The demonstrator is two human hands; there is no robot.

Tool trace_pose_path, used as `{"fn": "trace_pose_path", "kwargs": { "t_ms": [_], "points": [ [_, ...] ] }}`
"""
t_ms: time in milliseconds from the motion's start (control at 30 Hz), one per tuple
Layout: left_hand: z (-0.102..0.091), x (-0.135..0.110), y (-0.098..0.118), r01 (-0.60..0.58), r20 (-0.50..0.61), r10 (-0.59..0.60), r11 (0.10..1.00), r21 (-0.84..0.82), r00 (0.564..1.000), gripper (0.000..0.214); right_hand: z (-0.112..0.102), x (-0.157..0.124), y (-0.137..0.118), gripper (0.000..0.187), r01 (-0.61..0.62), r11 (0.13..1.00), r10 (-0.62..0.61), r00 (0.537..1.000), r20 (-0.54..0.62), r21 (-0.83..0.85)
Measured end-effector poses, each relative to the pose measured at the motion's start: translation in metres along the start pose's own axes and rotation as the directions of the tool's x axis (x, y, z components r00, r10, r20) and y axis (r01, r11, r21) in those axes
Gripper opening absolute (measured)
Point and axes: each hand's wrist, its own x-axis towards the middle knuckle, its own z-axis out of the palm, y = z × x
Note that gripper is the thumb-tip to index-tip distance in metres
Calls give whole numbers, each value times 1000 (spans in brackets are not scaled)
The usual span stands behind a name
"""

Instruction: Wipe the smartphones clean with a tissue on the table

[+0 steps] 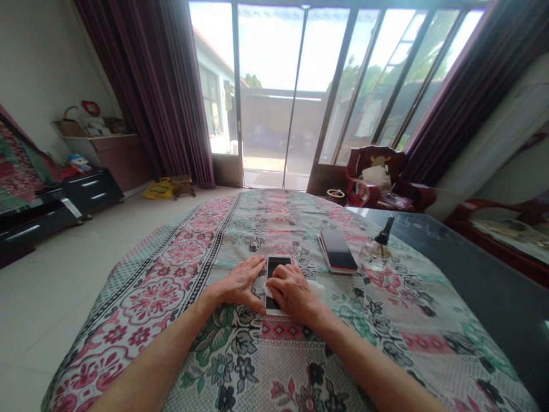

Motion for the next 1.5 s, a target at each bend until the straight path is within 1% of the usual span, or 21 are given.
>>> {"fn": "trace_pose_path", "kwargs": {
  "t_ms": [100, 167, 400, 500, 567, 733, 1033, 1167, 1367, 1500],
  "points": [
    [-2, 0, 1, -2, 14, 2, 1000, 5, 1000, 124, -3, -6, -4, 25, 28, 999, -29, 999, 28, 24],
    [-2, 0, 1, -3, 18, 3, 1000, 10, 1000, 123, -2, -2, 1, 24, -2, 1000, 1, 1000, 16, 20],
    [-1, 0, -1, -2, 0, 2, 1000, 4, 1000, 124, 8, 41, 37, 23, -171, 982, 169, 985, -29, -85],
    [-2, 0, 1, 2, -3, -2, 1000, -7, 1000, 124, 11, 54, 43, 26, -222, 967, 218, 975, -46, -123],
    [-2, 0, 2, 2, -6, -2, 1000, -11, 1000, 124, 12, 57, 43, 27, -237, 960, 232, 971, -55, -147],
    [-3, 0, 4, 8, -10, -8, 1000, -18, 1000, 122, 13, 48, 34, 27, -174, 973, 166, 984, -67, -152],
    [0, 1, 0, -11, -30, 10, 1000, -22, 1000, 122, 10, 23, 10, 21, -109, 992, 106, 993, -41, -60],
    [1, 2, -1, -13, -30, 12, 1000, -17, 999, 122, 10, 14, 3, 19, -102, 994, 101, 995, -25, -44],
    [1, 2, -2, -16, -17, 16, 1000, -13, 1000, 122, 5, 1, -9, 24, -96, 995, 96, 995, 8, -19],
    [0, 2, -2, -19, -19, 18, 1000, -23, 1000, 120, 2, -7, -15, 21, -80, 997, 80, 996, 24, -9]
  ]
}}
